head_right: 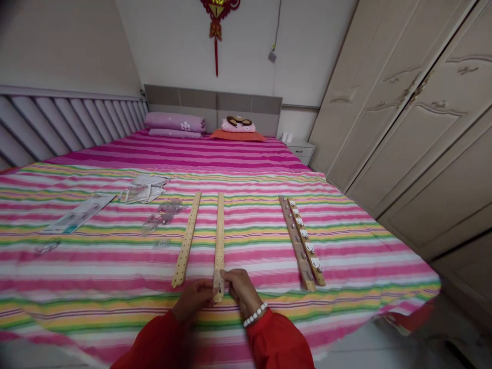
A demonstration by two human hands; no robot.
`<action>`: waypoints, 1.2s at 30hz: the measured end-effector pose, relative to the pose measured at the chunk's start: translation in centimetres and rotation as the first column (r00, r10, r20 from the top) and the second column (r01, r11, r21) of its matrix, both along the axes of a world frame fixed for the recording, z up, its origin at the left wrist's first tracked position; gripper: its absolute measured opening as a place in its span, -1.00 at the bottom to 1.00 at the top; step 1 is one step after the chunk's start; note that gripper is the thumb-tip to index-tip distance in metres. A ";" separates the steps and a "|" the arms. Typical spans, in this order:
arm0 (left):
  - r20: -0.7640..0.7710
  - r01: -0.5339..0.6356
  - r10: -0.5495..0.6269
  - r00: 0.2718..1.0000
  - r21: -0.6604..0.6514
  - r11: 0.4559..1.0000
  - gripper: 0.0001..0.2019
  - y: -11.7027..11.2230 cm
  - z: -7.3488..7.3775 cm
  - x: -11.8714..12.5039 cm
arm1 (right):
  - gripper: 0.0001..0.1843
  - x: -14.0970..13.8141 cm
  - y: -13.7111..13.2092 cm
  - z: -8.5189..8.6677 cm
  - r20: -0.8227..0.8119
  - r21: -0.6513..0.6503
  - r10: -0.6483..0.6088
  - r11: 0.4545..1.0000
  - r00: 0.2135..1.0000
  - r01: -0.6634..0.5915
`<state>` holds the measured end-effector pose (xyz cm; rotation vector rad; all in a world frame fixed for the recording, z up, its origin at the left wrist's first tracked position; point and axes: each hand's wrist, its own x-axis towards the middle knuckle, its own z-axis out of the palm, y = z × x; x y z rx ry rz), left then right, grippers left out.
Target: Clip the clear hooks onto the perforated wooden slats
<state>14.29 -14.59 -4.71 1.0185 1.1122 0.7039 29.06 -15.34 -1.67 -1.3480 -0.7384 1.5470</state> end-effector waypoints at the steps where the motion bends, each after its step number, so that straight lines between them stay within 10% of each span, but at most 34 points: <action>1: 0.020 0.002 -0.001 1.000 -0.030 1.000 -0.71 -0.1 0.3 0.0 | -0.54 0.1 -0.2 0.1 -0.005 0.018 0.010 1.000 1.000 -0.010; 9: -0.059 0.053 -0.056 0.997 -0.053 0.997 -0.56 -1.2 4.0 -2.1 | -0.41 -0.4 -1.8 -0.7 -0.084 0.086 -0.045 0.995 0.995 0.052; 13: -0.169 -0.092 0.125 0.978 0.189 0.978 -0.62 1.1 6.4 -6.2 | -0.39 0.0 -2.4 -1.3 -0.071 0.086 -0.131 0.987 0.989 0.137; 19: -0.202 -0.486 0.698 0.687 0.587 0.647 -0.55 7.9 5.6 -13.0 | -0.39 1.0 -2.9 -0.7 -0.015 0.132 -0.259 0.957 0.966 0.258; 27: -0.279 -0.405 0.659 0.698 0.605 0.685 -0.61 10.3 3.5 -14.0 | -0.41 1.2 -3.4 1.3 -0.025 0.126 -0.254 0.959 0.967 0.256; 36: -0.113 -0.286 0.549 0.828 0.758 0.586 -0.75 4.5 7.7 -11.1 | -0.43 0.6 -3.4 2.7 0.022 0.217 -0.180 0.961 0.983 0.171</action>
